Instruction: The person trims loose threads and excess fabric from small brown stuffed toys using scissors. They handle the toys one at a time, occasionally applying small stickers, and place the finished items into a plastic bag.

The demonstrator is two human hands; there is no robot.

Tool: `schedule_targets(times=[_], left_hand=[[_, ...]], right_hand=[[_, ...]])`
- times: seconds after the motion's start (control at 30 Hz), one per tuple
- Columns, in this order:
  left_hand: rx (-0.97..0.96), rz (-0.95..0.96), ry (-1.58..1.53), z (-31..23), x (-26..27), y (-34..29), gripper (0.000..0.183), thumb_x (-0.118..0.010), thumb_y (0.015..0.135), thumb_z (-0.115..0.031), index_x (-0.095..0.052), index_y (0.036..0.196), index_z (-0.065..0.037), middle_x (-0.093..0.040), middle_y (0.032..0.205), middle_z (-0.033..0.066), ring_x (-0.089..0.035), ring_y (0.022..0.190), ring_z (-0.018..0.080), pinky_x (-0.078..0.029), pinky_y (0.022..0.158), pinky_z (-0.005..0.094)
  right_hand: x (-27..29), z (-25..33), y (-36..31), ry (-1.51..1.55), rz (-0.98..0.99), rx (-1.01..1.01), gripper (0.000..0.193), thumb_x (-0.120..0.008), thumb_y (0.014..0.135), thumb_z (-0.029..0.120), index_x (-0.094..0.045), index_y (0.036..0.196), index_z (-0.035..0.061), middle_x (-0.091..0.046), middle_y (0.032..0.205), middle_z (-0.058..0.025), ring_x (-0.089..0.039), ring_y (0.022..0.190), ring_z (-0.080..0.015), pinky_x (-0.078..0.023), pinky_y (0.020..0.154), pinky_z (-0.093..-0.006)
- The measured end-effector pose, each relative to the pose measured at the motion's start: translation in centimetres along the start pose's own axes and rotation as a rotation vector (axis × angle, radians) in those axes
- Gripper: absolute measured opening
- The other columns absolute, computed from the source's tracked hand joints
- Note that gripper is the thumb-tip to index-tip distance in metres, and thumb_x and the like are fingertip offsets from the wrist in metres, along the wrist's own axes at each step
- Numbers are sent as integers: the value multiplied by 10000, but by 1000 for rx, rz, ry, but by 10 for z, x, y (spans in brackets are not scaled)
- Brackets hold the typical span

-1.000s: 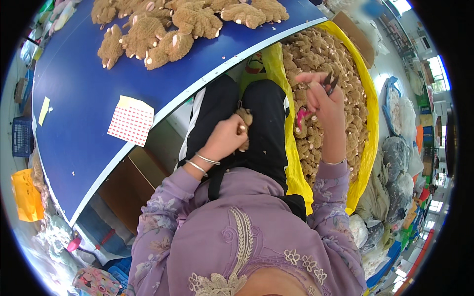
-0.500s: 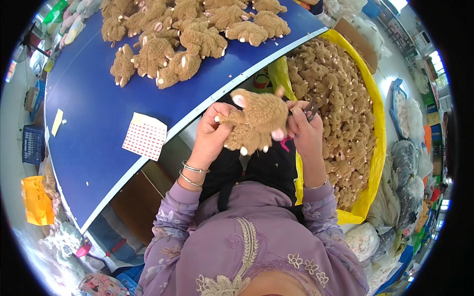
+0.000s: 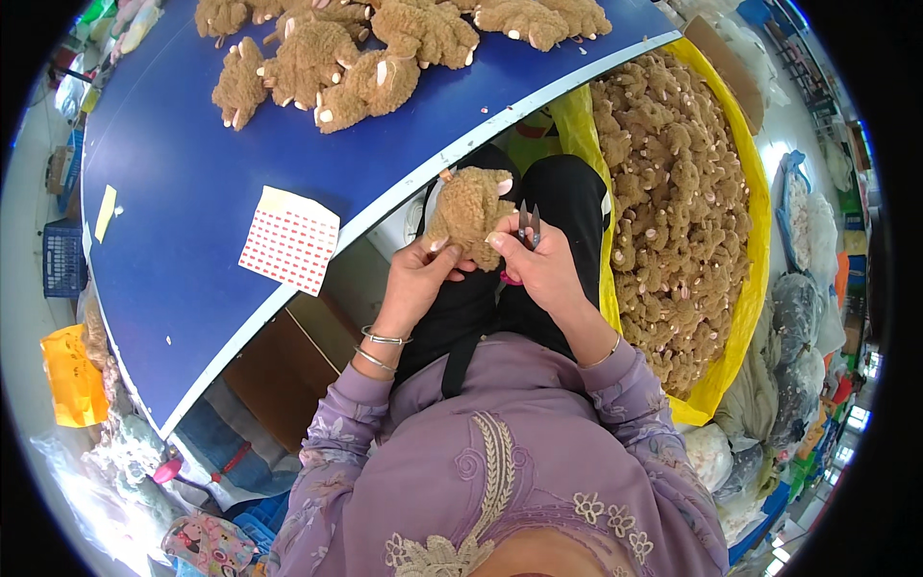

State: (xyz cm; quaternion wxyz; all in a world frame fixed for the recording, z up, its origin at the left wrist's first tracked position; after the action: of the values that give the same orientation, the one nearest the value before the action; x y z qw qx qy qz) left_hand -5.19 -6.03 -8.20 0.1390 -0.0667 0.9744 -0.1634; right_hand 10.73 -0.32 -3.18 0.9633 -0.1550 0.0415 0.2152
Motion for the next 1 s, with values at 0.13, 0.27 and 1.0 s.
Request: schedule_targets(times=[0.13, 0.27, 1.0], left_hand=[[89, 25, -162, 0, -8, -2, 190, -574, 940, -126, -621, 1010, 44, -676, 906, 89, -650, 742, 133, -536, 671, 245], [110, 18, -227, -4, -11, -5, 179, -568, 946, -130, -626, 982, 35, -661, 876, 81, -622, 714, 124, -520, 667, 245], [-68, 37, -321, -50, -38, -20, 243, -606, 907, -64, -611, 1128, 36, -676, 902, 55, -597, 738, 77, -475, 654, 200]], right_hand=[[-3, -8, 2, -32, 21, 46, 92, -630, 903, 115, -594, 886, 32, -501, 665, 47, -421, 549, -12, -333, 480, -183], [10, 4, 4, -92, 46, 14, 98, -639, 899, 120, -603, 884, 30, -492, 645, 48, -410, 527, -13, -317, 460, -180], [-11, 46, -16, 1, -46, 20, 72, -641, 876, 33, -632, 904, -33, -640, 767, -38, -595, 686, -84, -487, 632, -214]])
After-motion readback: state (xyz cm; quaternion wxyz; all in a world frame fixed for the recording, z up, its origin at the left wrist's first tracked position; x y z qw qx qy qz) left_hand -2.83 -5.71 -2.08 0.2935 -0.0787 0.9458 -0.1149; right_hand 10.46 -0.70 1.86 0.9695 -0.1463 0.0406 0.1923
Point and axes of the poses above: each hand's wrist, its own y-axis towards the middle knuckle, its own x-axis out of the back of the hand, z = x × y, the point moved 4 cm from there along y, towards the middle knuckle
